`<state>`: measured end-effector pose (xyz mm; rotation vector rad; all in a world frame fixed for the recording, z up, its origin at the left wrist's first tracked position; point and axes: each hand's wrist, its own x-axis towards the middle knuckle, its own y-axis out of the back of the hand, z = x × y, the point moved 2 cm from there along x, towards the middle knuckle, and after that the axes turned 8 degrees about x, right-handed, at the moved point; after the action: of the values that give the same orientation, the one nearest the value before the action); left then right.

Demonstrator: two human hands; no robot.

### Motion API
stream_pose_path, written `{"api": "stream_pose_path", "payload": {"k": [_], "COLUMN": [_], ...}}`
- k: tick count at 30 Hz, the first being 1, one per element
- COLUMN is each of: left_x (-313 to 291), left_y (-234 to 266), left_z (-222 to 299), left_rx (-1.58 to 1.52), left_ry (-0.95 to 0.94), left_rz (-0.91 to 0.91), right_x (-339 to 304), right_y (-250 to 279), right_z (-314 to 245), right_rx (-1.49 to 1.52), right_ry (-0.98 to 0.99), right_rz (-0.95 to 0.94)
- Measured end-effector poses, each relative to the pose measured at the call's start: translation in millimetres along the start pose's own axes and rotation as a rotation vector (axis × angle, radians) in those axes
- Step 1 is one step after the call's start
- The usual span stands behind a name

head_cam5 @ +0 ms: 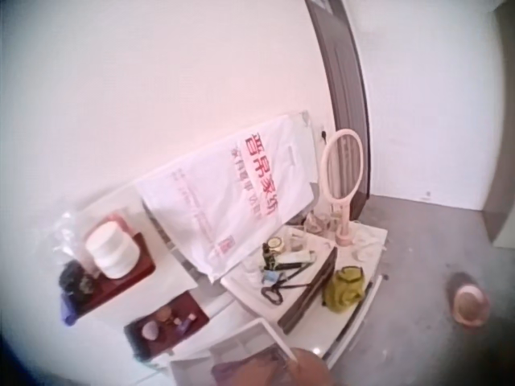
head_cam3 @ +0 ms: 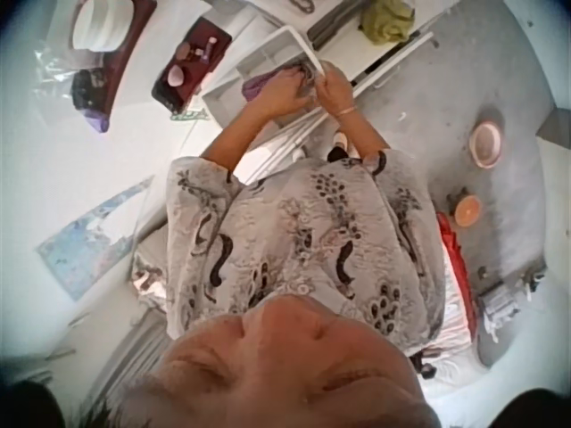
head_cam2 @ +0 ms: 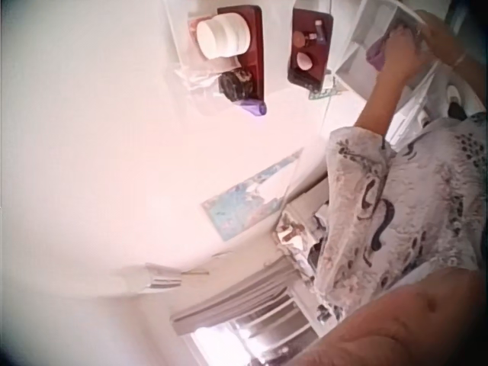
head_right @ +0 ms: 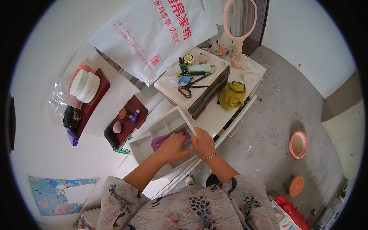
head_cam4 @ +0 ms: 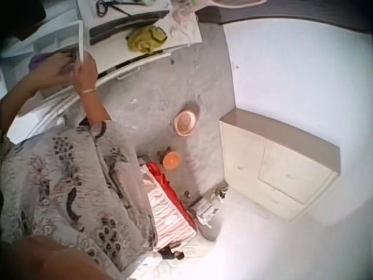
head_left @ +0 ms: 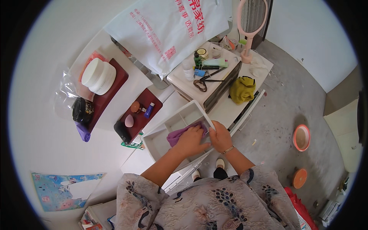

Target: The person cleans a white plastic compartmentalized organizer with a purple cloth. They then pick up various cosmetic items, including bottles, tubes, and a compact, from a nearby surface and place them into the organizer's compartments. The person handles each item individually, wiping some with the cloth before arranging them.

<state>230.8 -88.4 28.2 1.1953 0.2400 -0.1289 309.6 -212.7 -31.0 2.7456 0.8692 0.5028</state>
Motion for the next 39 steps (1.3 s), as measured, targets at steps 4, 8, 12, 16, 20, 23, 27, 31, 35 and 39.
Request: {"api": "stream_pose_path", "payload": {"k": [4, 8, 12, 16, 20, 23, 27, 31, 35, 39], "left_x": [9.2, 18.2, 14.5, 14.4, 7.2, -7.2, -22.6, -10.0, 11.4, 22.3], "left_y": [-25.7, -18.0, -15.0, -3.4, -14.0, 8.8, 16.3, 7.5, -18.8, -23.5], "left_z": [-12.6, -21.8, -29.5, -39.8, -44.7, -36.4, -27.3, -21.6, -30.4, -27.5], "left_rx": [-0.007, -0.069, -0.215, -0.562, -0.452, -0.209, 0.088, -0.006, 0.018, -0.026], "left_ry": [-0.091, -0.109, -0.112, -0.008, -0.03, 0.146, 0.212, 0.061, -0.056, -0.117], "left_rz": [0.197, 0.074, 0.07, -0.117, -0.036, -0.263, -0.37, -0.036, 0.049, 0.078], "right_x": [0.7, 3.8, 1.4, 0.2, -6.3, -3.9, -0.6, 2.2, 5.0, 6.6], "right_y": [-7.7, -7.3, -12.5, -24.5, -33.6, -26.5, -25.2, -20.5, -16.6, -15.1], "right_z": [7.2, 8.8, 10.4, 3.0, 0.7, -0.6, -0.3, 3.3, 11.1, 29.3], "right_rx": [0.011, 0.035, 0.066, 0.079, -0.002, -0.114, -0.119, -0.101, -0.073, -0.092], "right_ry": [0.001, 0.037, 0.036, 0.046, 0.001, -0.016, -0.004, -0.01, -0.015, 0.03], "right_rz": [-0.018, -0.01, 0.003, 0.03, 0.037, 0.061, 0.079, 0.061, 0.024, 0.026]}}
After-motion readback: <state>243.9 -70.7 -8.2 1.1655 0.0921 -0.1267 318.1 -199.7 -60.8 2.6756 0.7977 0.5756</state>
